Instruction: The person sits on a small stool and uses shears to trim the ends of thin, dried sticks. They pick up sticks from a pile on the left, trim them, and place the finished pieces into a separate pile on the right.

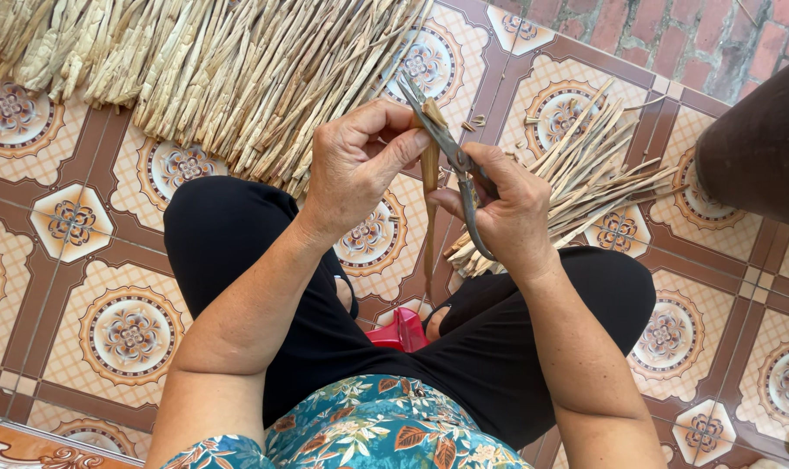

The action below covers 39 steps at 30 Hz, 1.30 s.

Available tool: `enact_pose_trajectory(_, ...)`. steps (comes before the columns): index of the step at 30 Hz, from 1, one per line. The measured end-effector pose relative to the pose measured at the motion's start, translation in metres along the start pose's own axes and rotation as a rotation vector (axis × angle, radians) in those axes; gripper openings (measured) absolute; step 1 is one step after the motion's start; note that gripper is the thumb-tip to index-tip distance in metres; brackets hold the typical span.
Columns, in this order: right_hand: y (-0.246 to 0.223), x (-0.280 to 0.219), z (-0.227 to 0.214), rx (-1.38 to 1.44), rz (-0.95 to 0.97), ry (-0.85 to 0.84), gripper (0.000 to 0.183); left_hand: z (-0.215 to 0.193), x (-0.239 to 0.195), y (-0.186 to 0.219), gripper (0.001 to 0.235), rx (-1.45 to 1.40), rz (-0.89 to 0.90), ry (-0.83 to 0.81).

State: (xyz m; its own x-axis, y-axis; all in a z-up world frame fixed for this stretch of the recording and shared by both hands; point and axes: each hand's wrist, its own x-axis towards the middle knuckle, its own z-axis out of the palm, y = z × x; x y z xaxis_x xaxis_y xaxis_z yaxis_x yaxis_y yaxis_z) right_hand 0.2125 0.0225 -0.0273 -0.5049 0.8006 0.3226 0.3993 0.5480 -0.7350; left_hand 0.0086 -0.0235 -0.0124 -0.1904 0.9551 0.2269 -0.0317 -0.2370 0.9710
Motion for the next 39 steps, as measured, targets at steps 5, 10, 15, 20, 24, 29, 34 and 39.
enact_pose_trajectory(5, 0.009, -0.002, 0.002, -0.003, 0.03, -0.008, 0.05, -0.004, 0.003, -0.007, 0.01, 0.088, 0.027, -0.009)
enact_pose_trajectory(10, 0.038, 0.007, -0.003, 0.173, 0.195, 0.097, 0.04, -0.003, 0.002, -0.006, 0.01, 0.009, 0.04, -0.064)
enact_pose_trajectory(15, 0.071, 0.012, -0.039, 0.438, 0.24, 0.304, 0.034, 0.019, 0.0, 0.014, 0.016, 0.092, 0.225, -0.173)
enact_pose_trajectory(20, 0.095, 0.003, -0.09, 0.575, 0.086, 0.464, 0.035, 0.049, 0.004, 0.012, 0.024, 0.267, 0.6, -0.335)
enact_pose_trajectory(24, 0.106, -0.019, -0.126, 0.603, 0.079, 0.569, 0.039, 0.094, 0.001, -0.046, 0.021, 0.465, 0.644, -0.459)
enact_pose_trajectory(29, 0.117, -0.034, -0.144, 0.695, 0.099, 0.602, 0.043, 0.143, -0.022, -0.158, 0.02, 0.584, 0.676, -0.682)
enact_pose_trajectory(34, 0.124, -0.039, -0.145, 0.698, 0.118, 0.589, 0.043, 0.177, -0.063, -0.253, 0.017, 0.836, 0.683, -0.993)
enact_pose_trajectory(39, 0.129, -0.038, -0.141, 0.756, 0.172, 0.563, 0.042, 0.16, -0.102, -0.316, 0.024, 0.696, 0.496, -0.955)
